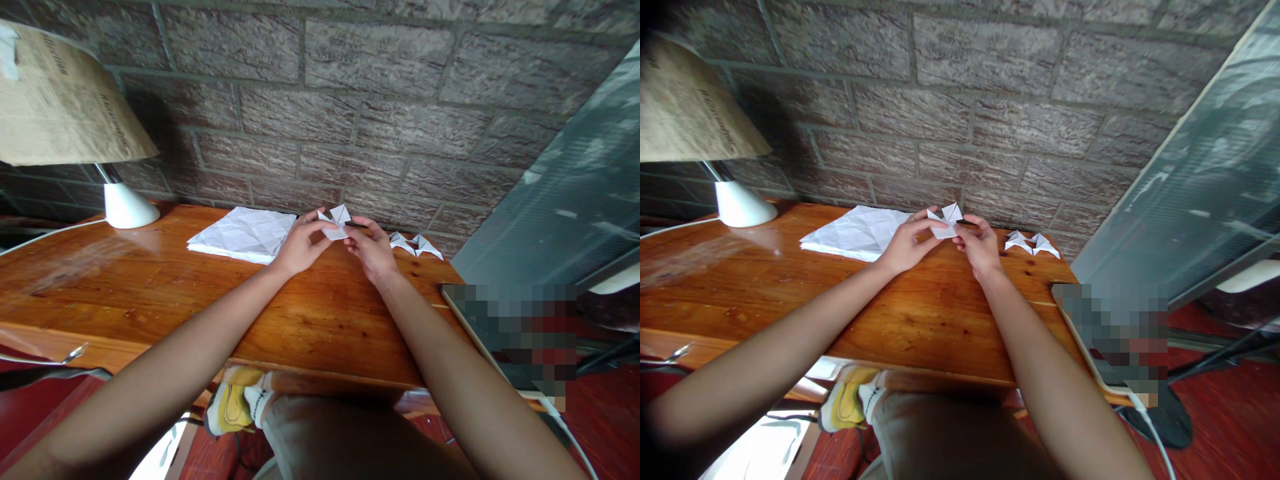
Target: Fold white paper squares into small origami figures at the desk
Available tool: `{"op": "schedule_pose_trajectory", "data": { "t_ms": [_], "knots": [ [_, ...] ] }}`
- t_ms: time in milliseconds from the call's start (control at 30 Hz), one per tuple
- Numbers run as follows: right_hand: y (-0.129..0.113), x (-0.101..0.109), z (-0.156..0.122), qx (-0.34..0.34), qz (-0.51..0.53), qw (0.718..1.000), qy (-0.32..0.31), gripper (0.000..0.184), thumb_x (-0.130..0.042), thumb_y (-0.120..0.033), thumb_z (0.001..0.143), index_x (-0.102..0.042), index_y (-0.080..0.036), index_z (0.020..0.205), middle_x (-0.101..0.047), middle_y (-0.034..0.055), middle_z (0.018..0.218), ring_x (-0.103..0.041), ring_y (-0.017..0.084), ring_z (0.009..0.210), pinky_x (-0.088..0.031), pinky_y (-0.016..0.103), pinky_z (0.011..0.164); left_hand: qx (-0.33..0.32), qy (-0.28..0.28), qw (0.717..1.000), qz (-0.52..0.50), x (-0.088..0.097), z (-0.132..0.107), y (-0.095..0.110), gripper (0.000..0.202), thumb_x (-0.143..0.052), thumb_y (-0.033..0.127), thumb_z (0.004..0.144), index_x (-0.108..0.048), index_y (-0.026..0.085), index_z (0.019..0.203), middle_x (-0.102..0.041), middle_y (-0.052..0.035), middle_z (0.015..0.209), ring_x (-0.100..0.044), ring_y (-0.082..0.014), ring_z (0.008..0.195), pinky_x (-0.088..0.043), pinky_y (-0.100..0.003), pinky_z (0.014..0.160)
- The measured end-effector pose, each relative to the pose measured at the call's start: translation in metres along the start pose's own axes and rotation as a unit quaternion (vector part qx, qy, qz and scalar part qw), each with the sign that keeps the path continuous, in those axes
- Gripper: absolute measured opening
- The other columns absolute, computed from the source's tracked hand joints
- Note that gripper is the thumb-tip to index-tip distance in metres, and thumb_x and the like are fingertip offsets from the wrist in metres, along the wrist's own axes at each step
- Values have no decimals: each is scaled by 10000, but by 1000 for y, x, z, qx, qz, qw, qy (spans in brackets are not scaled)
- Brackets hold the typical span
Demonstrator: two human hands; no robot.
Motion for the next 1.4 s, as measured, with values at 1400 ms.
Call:
{"op": "schedule_pose_trajectory", "data": {
  "t_ms": [1400],
  "knots": [
    [4, -9, -7, -49, -17, 996, -67, 312, -869, -252, 649, -702, -211, 910, -754, -12, 783, -692, 95, 656, -438, 176, 556, 302, 110, 872, -371, -3, 0, -19, 172, -781, 300, 783, -677, 172, 831, -726, -14, 817, -666, -118, 753, -553, -243, 724]
  ]
}}
Point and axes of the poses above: each hand's wrist, its own z-axis towards the middle knuckle, its own x-axis out of the back of the hand, y = z × x, the point moved 5 cm from there along z, towards the middle knuckle
